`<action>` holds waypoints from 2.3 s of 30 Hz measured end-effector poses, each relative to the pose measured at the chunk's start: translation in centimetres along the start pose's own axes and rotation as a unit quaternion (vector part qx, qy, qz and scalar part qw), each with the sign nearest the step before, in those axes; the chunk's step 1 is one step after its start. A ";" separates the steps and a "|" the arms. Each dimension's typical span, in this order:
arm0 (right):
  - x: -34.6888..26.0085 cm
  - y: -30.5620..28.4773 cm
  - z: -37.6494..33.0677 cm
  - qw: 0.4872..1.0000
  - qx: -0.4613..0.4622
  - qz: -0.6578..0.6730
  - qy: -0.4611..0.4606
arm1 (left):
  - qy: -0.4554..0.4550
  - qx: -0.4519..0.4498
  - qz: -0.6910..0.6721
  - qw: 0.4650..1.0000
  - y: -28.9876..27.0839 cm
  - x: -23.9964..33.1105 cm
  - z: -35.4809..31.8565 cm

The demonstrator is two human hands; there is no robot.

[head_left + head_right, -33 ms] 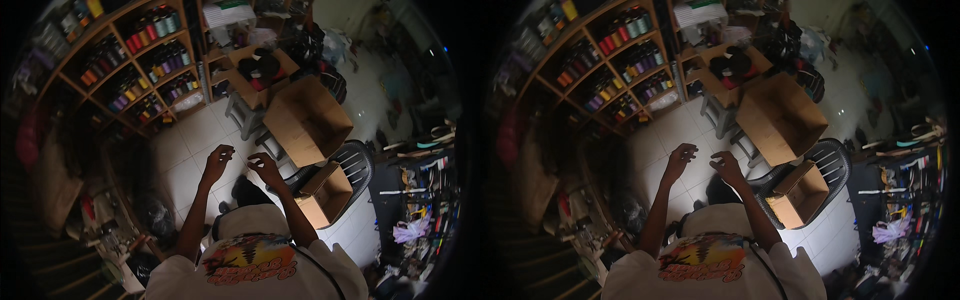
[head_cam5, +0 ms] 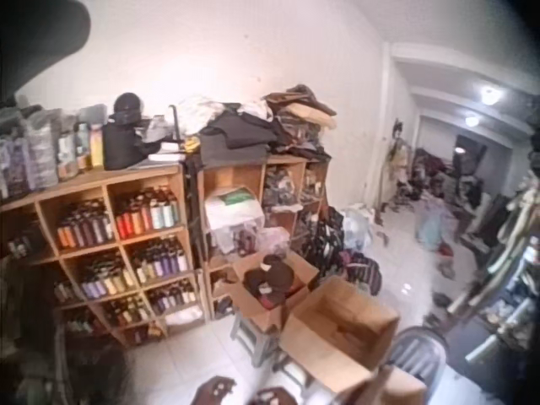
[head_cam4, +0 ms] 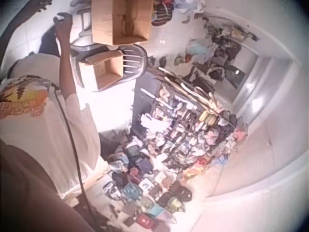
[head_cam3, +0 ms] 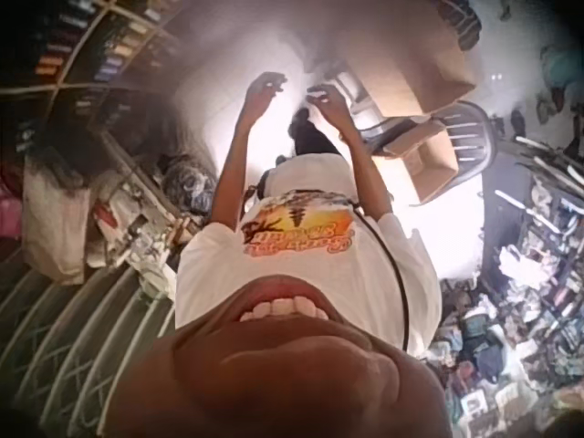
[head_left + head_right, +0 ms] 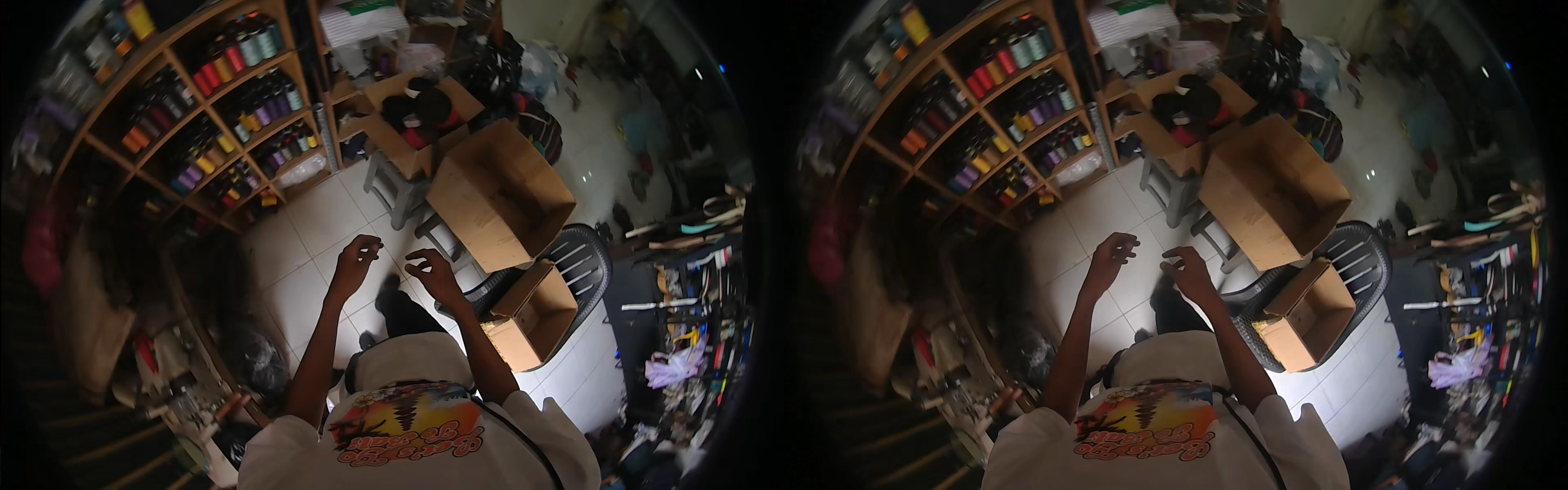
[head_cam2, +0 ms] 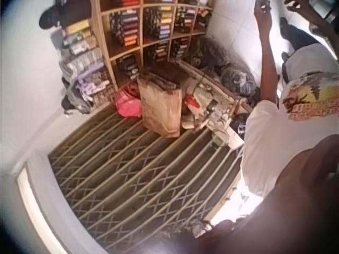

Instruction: The person picks up various rolls of tape and elastic from a box and places them onto shelves in a workshop.

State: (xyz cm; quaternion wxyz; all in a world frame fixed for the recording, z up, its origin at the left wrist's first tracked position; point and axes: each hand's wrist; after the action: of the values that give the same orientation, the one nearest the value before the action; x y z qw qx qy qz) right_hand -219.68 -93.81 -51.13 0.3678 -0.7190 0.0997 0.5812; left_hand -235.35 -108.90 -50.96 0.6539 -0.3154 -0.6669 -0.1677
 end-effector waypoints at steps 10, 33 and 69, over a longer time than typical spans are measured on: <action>3.1 3.1 23.0 0.983 0.024 0.009 0.179 | 0.111 -0.141 0.143 0.973 4.0 -1.0 30.1; 10.3 1.5 51.1 0.825 0.464 0.006 0.322 | 0.057 -0.294 0.196 0.934 16.3 -10.8 63.8; -1.7 -0.6 44.7 0.699 0.617 0.321 0.165 | -0.132 -0.436 -0.059 0.889 11.8 5.1 59.5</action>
State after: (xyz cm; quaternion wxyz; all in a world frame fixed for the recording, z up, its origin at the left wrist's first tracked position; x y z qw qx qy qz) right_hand -253.96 -65.05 -51.79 0.4978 -0.3397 0.7200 0.3441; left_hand -273.17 -61.24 -53.42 0.3457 -0.5480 -0.6244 -0.4363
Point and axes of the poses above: each hand's wrist, its own z-axis towards the middle knuckle, its own y-axis out of the palm, x = y × z, and after that the axes turned 9 degrees about x, right-handed
